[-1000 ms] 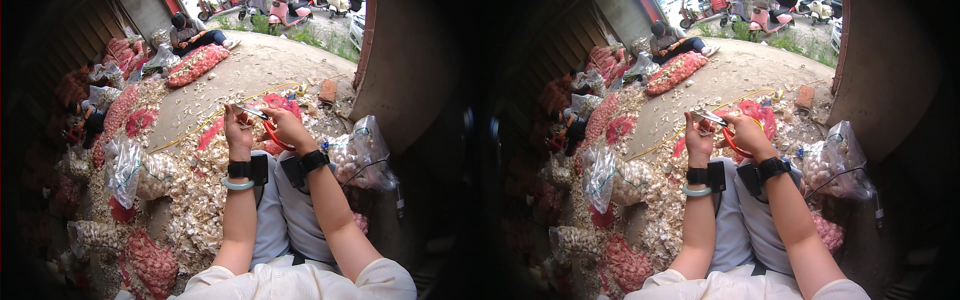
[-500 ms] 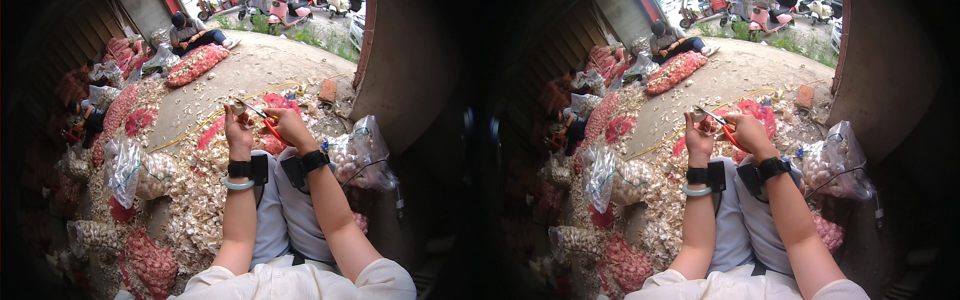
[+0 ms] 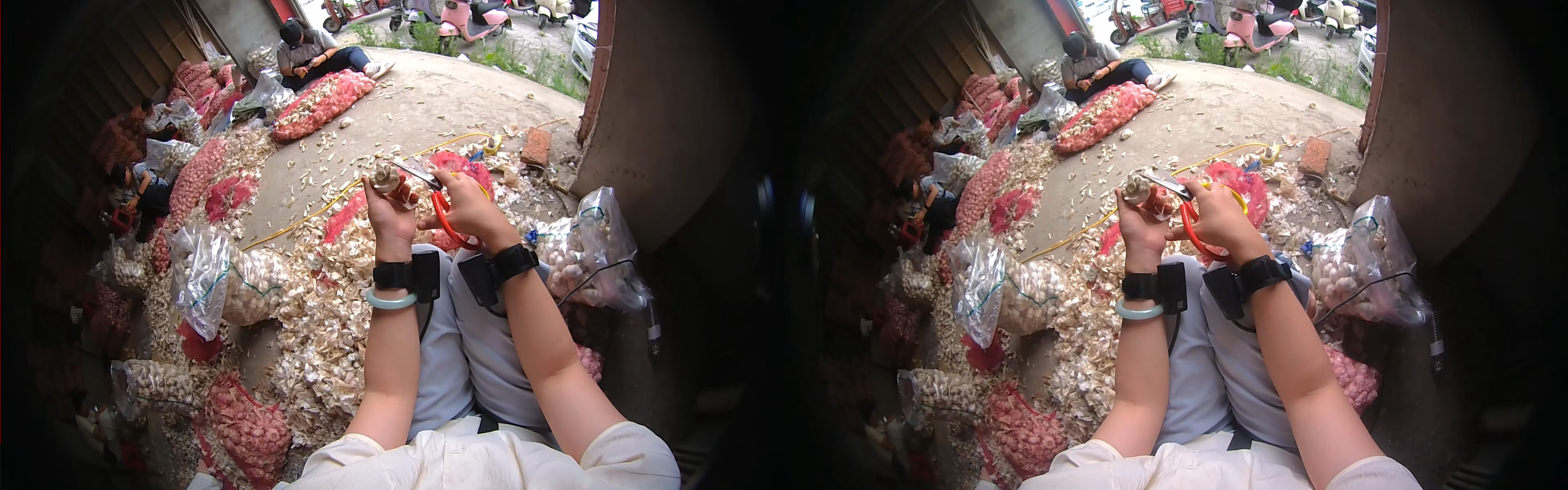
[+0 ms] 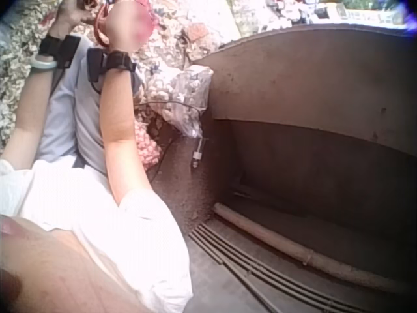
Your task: Trimming stems and roots from garlic bulbs using scissors.
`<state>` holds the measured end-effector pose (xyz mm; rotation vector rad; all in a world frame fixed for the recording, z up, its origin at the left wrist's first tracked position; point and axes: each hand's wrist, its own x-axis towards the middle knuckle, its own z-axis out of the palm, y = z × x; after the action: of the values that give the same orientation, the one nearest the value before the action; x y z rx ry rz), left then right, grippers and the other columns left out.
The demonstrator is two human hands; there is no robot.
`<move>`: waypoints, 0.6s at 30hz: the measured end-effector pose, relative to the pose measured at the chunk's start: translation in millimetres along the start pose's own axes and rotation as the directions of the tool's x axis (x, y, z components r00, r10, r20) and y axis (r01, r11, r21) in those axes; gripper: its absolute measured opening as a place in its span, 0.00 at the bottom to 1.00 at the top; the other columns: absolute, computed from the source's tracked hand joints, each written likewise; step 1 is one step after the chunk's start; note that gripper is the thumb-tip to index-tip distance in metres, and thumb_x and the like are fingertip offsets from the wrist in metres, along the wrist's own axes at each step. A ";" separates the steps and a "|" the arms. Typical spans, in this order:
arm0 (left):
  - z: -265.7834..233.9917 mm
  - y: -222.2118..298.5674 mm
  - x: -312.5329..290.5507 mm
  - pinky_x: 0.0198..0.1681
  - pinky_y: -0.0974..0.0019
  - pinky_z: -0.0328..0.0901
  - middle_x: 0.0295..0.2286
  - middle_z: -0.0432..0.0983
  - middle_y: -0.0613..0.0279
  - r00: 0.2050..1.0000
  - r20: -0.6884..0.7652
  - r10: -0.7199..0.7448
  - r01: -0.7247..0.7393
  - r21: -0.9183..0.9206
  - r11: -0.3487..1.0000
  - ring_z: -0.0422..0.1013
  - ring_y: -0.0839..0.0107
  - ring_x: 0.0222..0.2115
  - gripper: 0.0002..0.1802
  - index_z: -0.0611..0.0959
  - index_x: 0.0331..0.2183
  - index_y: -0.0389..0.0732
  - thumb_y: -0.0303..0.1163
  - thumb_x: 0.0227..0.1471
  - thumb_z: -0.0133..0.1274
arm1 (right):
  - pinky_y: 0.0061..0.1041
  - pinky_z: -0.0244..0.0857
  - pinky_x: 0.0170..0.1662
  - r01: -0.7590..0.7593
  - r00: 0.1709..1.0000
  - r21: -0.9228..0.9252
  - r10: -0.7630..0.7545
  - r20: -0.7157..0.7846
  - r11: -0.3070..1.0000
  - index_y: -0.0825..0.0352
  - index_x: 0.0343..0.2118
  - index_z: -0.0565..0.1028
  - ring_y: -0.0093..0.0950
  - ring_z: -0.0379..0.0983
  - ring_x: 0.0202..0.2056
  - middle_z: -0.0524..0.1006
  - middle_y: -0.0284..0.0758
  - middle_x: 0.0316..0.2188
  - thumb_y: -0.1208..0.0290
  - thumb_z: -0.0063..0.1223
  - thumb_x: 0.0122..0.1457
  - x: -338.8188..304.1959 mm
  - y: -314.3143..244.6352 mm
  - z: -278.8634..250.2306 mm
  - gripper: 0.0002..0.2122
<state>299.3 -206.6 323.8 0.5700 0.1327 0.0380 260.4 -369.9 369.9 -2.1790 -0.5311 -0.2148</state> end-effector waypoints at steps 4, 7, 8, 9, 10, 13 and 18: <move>1.4 -2.5 -1.2 0.24 0.68 0.59 0.21 0.73 0.69 0.999 0.043 0.030 -0.029 -0.010 1.000 0.66 0.75 0.21 0.27 0.77 0.30 0.46 0.58 0.53 0.36 | 0.36 0.60 0.44 0.021 0.999 -0.106 -0.017 0.033 0.994 0.66 0.49 0.66 0.43 0.66 0.42 0.70 0.48 0.36 0.53 0.70 0.29 2.0 8.9 2.5 0.40; 0.9 -1.7 -2.3 0.23 0.69 0.59 0.21 0.73 0.69 0.998 0.048 0.040 -0.040 -0.004 0.999 0.66 0.76 0.21 0.27 0.77 0.30 0.45 0.58 0.53 0.37 | 0.34 0.61 0.42 0.058 0.998 -0.131 -0.057 0.013 0.990 0.66 0.48 0.67 0.41 0.67 0.39 0.71 0.46 0.34 0.56 0.71 0.29 0.6 6.1 4.4 0.39; 2.7 -2.2 -3.4 0.23 0.69 0.59 0.21 0.73 0.70 0.998 0.042 0.044 -0.045 0.005 0.999 0.66 0.76 0.20 0.27 0.77 0.30 0.45 0.58 0.53 0.37 | 0.34 0.62 0.41 0.065 0.998 -0.135 -0.066 -0.004 0.989 0.66 0.48 0.67 0.41 0.68 0.39 0.71 0.46 0.34 0.56 0.71 0.29 -0.3 5.0 4.2 0.39; 4.4 -2.5 -4.4 0.23 0.69 0.58 0.21 0.73 0.70 0.998 0.036 0.049 -0.049 0.015 0.999 0.65 0.77 0.20 0.27 0.77 0.30 0.45 0.58 0.53 0.37 | 0.33 0.62 0.41 0.073 0.997 -0.139 -0.076 -0.016 0.988 0.65 0.48 0.67 0.40 0.68 0.38 0.71 0.45 0.33 0.57 0.71 0.29 -0.6 5.0 3.7 0.39; 6.5 -2.3 -5.4 0.23 0.70 0.59 0.20 0.72 0.70 0.999 0.037 0.034 -0.035 0.018 0.999 0.65 0.77 0.20 0.27 0.77 0.30 0.45 0.58 0.53 0.38 | 0.33 0.62 0.40 0.082 0.996 -0.143 -0.086 -0.029 0.986 0.65 0.48 0.68 0.40 0.68 0.37 0.71 0.45 0.32 0.58 0.71 0.29 -0.9 5.1 3.0 0.38; 10.5 -1.2 -7.4 0.23 0.70 0.59 0.19 0.71 0.70 0.998 0.057 -0.007 0.006 0.028 1.000 0.65 0.78 0.20 0.26 0.77 0.30 0.44 0.58 0.52 0.40 | 0.35 0.62 0.42 0.045 0.999 -0.120 -0.048 -0.022 0.992 0.61 0.48 0.69 0.42 0.68 0.39 0.72 0.46 0.33 0.60 0.69 0.32 0.8 5.1 1.4 0.35; 7.1 -0.8 -4.8 0.23 0.71 0.59 0.20 0.70 0.68 0.999 0.047 0.001 -0.004 0.047 0.999 0.64 0.78 0.20 0.25 0.76 0.31 0.43 0.57 0.51 0.43 | 0.36 0.63 0.41 0.009 0.999 -0.080 -0.012 -0.035 0.997 0.61 0.46 0.71 0.44 0.69 0.38 0.73 0.48 0.31 0.62 0.68 0.33 0.2 3.4 0.3 0.31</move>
<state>295.5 -211.4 329.9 0.6177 0.0878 0.0241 262.0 -371.5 367.3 -2.2464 -0.5218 -0.2847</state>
